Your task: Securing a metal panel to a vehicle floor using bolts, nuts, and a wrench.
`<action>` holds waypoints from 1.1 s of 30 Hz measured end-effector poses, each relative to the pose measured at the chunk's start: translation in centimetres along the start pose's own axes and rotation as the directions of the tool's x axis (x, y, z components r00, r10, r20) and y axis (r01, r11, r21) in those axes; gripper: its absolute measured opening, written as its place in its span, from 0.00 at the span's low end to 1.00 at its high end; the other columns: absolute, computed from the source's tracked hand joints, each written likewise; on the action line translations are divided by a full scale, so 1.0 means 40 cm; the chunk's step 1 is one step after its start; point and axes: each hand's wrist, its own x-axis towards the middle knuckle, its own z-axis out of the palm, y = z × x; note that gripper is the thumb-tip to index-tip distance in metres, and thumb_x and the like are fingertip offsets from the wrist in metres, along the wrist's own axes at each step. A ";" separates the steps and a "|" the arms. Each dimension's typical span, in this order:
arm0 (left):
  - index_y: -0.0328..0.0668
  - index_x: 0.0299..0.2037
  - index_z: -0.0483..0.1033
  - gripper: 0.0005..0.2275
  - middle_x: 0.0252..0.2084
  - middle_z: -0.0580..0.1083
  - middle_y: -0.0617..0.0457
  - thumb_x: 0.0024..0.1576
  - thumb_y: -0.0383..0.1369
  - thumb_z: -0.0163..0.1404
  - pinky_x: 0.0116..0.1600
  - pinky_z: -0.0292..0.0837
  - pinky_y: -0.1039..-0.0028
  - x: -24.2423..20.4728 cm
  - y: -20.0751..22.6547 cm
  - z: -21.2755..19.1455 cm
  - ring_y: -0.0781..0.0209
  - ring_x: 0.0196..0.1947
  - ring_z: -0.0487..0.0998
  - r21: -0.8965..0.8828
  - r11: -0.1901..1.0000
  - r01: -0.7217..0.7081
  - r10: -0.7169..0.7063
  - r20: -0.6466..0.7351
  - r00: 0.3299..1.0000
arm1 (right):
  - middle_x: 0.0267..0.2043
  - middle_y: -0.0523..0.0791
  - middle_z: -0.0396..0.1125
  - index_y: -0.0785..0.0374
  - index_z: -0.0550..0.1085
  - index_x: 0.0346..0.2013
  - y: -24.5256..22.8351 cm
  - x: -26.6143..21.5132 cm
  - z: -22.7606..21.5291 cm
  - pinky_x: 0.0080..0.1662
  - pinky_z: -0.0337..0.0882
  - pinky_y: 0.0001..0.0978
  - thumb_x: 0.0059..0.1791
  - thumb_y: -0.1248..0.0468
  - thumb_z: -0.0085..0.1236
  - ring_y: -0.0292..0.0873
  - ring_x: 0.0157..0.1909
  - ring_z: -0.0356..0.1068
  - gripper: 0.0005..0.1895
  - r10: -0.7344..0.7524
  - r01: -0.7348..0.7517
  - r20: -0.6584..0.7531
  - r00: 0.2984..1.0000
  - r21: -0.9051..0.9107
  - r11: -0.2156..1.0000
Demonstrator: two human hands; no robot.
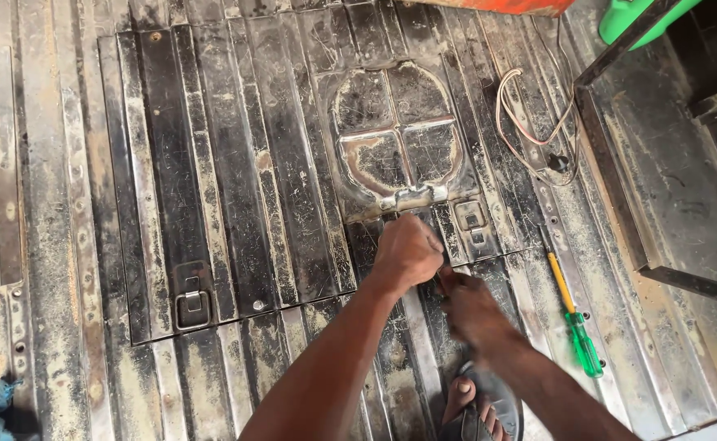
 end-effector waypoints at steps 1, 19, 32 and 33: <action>0.39 0.35 0.86 0.09 0.35 0.83 0.44 0.50 0.19 0.54 0.24 0.79 0.74 0.008 0.002 -0.003 0.58 0.26 0.84 0.056 0.998 -0.028 0.028 0.015 0.999 | 0.23 0.39 0.51 0.59 0.68 0.34 0.024 0.022 0.020 0.22 0.47 0.30 0.60 0.49 0.38 0.35 0.19 0.42 0.20 0.022 -0.027 0.021 1.000 0.237 0.971; 0.41 0.36 0.85 0.09 0.34 0.83 0.49 0.47 0.21 0.59 0.31 0.77 0.73 -0.031 0.004 -0.070 0.65 0.25 0.78 -0.290 0.939 0.185 -0.147 0.150 0.978 | 0.32 0.47 0.71 0.57 0.78 0.47 -0.071 0.052 -0.116 0.43 0.70 0.44 0.57 0.50 0.41 0.44 0.36 0.71 0.20 -0.467 0.463 0.183 0.865 -0.650 0.602; 0.40 0.26 0.80 0.01 0.29 0.81 0.46 0.47 0.26 0.60 0.38 0.79 0.70 -0.070 -0.004 -0.023 0.57 0.31 0.84 -0.116 0.989 0.096 -0.113 -0.146 0.983 | 0.45 0.44 0.72 0.49 0.78 0.51 -0.227 0.032 -0.103 0.64 0.55 0.52 0.50 0.54 0.48 0.44 0.54 0.69 0.17 -0.391 0.555 0.624 0.677 -0.781 -0.285; 0.40 0.26 0.80 0.01 0.29 0.81 0.46 0.47 0.26 0.60 0.38 0.79 0.70 -0.071 -0.005 -0.021 0.57 0.31 0.84 -0.117 0.988 0.100 -0.117 -0.148 0.982 | 0.45 0.44 0.72 0.49 0.78 0.51 -0.220 0.028 -0.101 0.64 0.55 0.52 0.50 0.54 0.48 0.44 0.54 0.69 0.17 -0.388 0.559 0.628 0.675 -0.778 -0.287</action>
